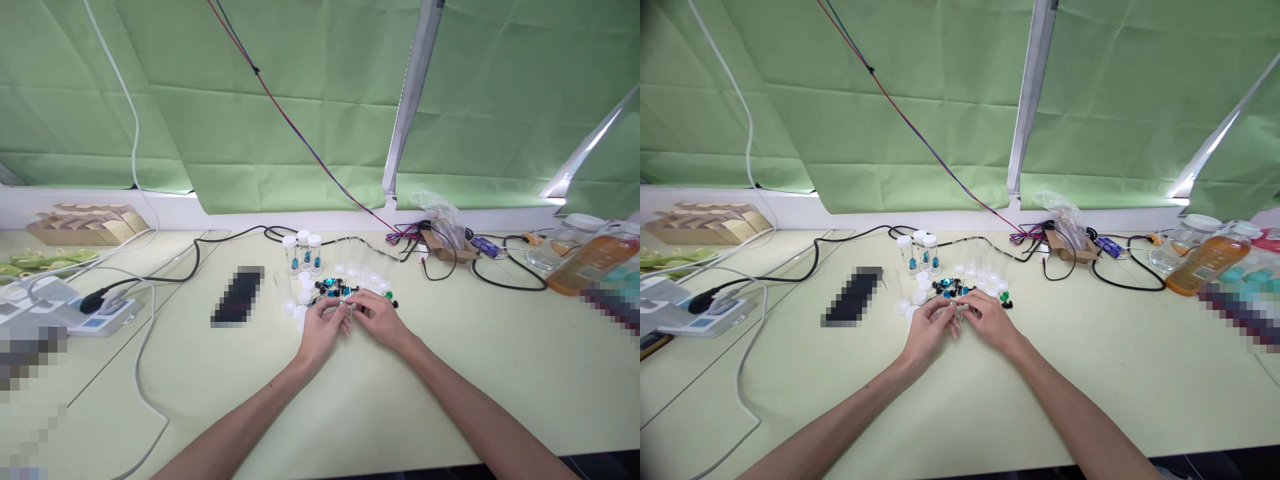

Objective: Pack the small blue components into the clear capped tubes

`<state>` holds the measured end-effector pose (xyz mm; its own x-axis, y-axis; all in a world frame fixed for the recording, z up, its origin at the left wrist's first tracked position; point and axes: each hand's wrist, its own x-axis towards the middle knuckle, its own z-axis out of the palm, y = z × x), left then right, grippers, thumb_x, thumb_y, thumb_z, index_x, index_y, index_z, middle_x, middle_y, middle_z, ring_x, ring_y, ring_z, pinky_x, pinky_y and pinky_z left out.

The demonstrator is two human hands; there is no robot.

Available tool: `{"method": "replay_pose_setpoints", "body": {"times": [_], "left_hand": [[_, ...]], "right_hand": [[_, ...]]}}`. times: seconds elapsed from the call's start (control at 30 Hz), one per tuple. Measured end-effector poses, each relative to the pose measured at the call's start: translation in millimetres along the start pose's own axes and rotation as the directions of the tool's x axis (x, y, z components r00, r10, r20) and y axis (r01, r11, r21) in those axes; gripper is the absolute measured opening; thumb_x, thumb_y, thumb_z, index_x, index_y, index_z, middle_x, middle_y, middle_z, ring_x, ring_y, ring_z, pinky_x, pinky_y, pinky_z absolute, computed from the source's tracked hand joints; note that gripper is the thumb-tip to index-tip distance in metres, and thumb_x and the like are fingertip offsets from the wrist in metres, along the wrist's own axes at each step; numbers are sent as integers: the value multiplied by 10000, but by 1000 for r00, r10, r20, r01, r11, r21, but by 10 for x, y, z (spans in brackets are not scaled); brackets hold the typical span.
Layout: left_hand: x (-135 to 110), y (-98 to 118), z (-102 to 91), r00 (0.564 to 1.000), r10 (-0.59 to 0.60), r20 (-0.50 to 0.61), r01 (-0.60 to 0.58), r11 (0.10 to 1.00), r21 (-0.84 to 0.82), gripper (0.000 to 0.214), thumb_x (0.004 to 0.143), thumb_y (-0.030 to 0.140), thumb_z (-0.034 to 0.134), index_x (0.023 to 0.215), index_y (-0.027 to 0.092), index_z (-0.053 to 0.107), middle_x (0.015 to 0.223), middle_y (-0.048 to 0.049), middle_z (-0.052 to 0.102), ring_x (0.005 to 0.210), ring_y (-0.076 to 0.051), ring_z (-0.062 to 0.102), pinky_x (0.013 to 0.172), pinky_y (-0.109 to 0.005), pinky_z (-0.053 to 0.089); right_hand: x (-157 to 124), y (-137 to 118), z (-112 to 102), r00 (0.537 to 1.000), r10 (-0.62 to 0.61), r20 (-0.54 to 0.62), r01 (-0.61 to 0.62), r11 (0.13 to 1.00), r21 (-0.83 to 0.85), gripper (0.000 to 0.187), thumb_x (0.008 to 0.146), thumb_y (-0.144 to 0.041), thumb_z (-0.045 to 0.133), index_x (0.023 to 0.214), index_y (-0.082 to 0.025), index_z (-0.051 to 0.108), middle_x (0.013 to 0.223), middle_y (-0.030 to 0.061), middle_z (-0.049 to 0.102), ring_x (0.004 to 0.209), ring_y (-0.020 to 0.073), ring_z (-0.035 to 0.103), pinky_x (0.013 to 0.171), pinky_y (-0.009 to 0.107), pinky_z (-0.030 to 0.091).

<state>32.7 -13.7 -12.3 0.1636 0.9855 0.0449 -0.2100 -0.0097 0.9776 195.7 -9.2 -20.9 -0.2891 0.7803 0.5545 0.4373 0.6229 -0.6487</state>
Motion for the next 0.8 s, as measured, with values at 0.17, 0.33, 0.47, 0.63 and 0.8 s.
{"method": "replay_pose_setpoints", "body": {"times": [0.17, 0.33, 0.47, 0.63, 0.8], "left_hand": [[6, 10, -24, 999, 22, -44, -21, 999, 36, 311, 770, 423, 690, 920, 165, 600, 619, -4, 649, 514, -164, 618, 513, -290, 521], [30, -12, -65, 996, 43, -81, -36, 996, 85, 301, 793, 420, 665, 947, 181, 564, 616, 15, 648, 519, -153, 627, 603, -294, 524], [23, -44, -50, 997, 44, -59, -37, 991, 127, 306, 793, 422, 662, 945, 176, 565, 753, -11, 660, 557, -149, 641, 610, -292, 520], [-8, -62, -27, 999, 51, 13, -52, 974, 220, 292, 814, 431, 631, 941, 174, 573, 693, -2, 630, 558, -163, 634, 595, -300, 515], [-38, -42, -10, 996, 82, 46, -92, 950, 299, 250, 838, 398, 608, 952, 177, 583, 631, 10, 609, 545, -155, 618, 582, -288, 509]], "right_hand": [[18, -4, -7, 998, -13, -61, 11, 1000, -27, 161, 924, -211, 562, 991, -214, 709, 941, 63, 687, 829, 181, 640, 713, 285, 502], [38, -4, -41, 982, 35, -185, -41, 999, -29, 185, 942, -240, 534, 944, -202, 715, 861, 58, 687, 706, 171, 627, 671, 292, 488], [30, 5, -39, 966, 88, -242, -81, 996, 38, 205, 947, -263, 519, 916, -197, 711, 812, 45, 680, 584, 139, 580, 624, 286, 488], [29, -12, 3, 939, 241, -245, -184, 955, 232, 200, 915, -333, 568, 868, -185, 694, 719, 27, 658, 533, 130, 567, 527, 261, 473], [49, -51, 17, 908, 386, -165, -272, 841, 468, 254, 868, -420, 621, 810, -177, 666, 611, -3, 599, 461, 128, 544, 431, 248, 432]]}}
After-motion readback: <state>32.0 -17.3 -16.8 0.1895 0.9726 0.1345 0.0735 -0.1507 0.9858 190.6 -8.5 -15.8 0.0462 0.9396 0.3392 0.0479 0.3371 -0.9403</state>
